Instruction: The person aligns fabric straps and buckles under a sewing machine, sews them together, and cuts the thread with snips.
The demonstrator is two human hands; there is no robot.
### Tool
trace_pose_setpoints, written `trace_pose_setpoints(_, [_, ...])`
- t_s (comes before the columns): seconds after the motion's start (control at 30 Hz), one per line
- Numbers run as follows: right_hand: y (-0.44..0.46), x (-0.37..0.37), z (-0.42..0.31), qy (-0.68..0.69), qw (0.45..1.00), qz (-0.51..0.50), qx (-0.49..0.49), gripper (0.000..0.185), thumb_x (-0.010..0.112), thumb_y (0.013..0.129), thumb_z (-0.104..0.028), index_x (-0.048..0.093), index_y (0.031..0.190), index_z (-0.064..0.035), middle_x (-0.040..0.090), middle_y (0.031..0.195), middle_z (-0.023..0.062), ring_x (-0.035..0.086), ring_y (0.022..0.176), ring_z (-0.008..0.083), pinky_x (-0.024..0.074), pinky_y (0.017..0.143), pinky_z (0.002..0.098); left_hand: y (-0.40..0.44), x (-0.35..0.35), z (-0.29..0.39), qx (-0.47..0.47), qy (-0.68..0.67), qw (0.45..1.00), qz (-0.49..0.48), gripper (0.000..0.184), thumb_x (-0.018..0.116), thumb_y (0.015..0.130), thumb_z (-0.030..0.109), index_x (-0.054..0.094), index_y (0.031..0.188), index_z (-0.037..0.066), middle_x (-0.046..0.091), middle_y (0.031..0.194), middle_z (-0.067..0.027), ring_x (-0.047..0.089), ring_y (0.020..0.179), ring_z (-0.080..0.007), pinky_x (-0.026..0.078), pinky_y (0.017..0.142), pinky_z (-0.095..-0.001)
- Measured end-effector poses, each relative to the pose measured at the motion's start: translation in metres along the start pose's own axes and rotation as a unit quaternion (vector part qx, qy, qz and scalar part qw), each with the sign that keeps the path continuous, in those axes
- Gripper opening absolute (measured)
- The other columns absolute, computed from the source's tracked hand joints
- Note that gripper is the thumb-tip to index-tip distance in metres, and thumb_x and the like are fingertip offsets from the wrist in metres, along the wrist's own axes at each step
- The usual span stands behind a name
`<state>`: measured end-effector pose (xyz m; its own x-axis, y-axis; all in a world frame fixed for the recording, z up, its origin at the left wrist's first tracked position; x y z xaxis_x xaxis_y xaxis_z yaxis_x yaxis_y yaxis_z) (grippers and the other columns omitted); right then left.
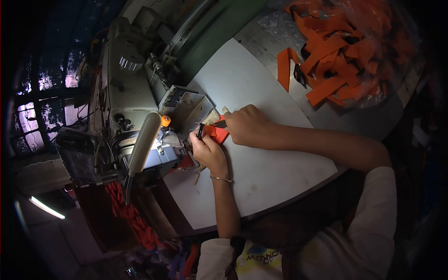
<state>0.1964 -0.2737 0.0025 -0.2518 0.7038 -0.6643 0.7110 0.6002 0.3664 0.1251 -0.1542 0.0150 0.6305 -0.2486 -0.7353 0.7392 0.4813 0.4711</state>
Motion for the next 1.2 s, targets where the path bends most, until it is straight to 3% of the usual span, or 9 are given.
trace_pose_setpoints(0.43, [0.018, -0.003, -0.010, -0.021, 0.995, -0.083, -0.055, 0.007, 0.055, 0.063, -0.005, 0.050, 0.058, -0.0017, 0.053, 0.050, 0.0136, 0.046, 0.038, 0.0250, 0.0399, 0.045, 0.0326, 0.002, -0.001, 0.000, -0.012, 0.003, 1.000, -0.011, 0.020, 0.045, 0.093, 0.021, 0.052, 0.089, 0.003, 0.059, 0.073, -0.0093, 0.050, 0.059, -0.0212, 0.041, 0.059, -0.0319])
trace_pose_setpoints(0.6, [0.016, 0.004, -0.010, -0.017, 0.999, -0.034, -0.028, 0.008, 0.058, 0.059, -0.005, 0.052, 0.053, -0.0038, 0.051, 0.050, 0.0106, 0.042, 0.040, 0.0213, 0.0378, 0.045, 0.0316, 0.001, -0.005, -0.002, 0.009, 0.018, 1.000, 0.019, 0.020, 0.044, 0.093, 0.021, 0.052, 0.090, 0.003, 0.060, 0.073, -0.0091, 0.052, 0.060, -0.0211, 0.042, 0.059, -0.0314])
trace_pose_setpoints(0.93, [0.006, -0.001, 0.000, 0.025, 0.999, -0.034, -0.011, 0.010, 0.055, 0.067, -0.005, 0.051, 0.059, -0.0014, 0.052, 0.050, 0.0130, 0.046, 0.038, 0.0244, 0.0399, 0.045, 0.0327, 0.001, -0.005, 0.001, -0.001, -0.010, 1.000, 0.013, 0.018, 0.043, 0.093, 0.018, 0.052, 0.091, 0.002, 0.060, 0.075, -0.0091, 0.052, 0.061, -0.0199, 0.042, 0.059, -0.0308])
trace_pose_setpoints(1.07, [0.012, 0.003, -0.005, 0.014, 0.998, -0.056, -0.017, 0.005, 0.057, 0.059, -0.002, 0.053, 0.055, -0.0020, 0.052, 0.051, 0.0121, 0.042, 0.038, 0.0220, 0.0399, 0.045, 0.0329, 0.000, -0.004, 0.002, 0.006, -0.031, 0.999, 0.013, 0.018, 0.043, 0.093, 0.018, 0.051, 0.090, 0.002, 0.059, 0.074, -0.0085, 0.051, 0.060, -0.0192, 0.042, 0.059, -0.0308])
trace_pose_setpoints(1.2, [0.010, 0.002, -0.007, 0.017, 0.999, -0.046, 0.001, 0.005, 0.057, 0.058, -0.002, 0.053, 0.055, -0.0021, 0.052, 0.051, 0.0120, 0.043, 0.039, 0.0218, 0.0400, 0.045, 0.0327, -0.002, -0.004, -0.003, 0.010, -0.021, 1.000, 0.003, 0.019, 0.044, 0.094, 0.019, 0.050, 0.089, 0.002, 0.058, 0.073, -0.0079, 0.049, 0.059, -0.0183, 0.041, 0.059, -0.0303])
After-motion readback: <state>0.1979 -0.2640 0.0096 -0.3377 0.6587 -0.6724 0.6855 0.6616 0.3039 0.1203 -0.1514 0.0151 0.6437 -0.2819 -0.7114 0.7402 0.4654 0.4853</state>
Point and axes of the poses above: each hand's wrist, its own y-axis towards the middle knuckle, its own x-axis out of the palm, z = x × y, the point moved 6 cm from there along y, towards the middle knuckle
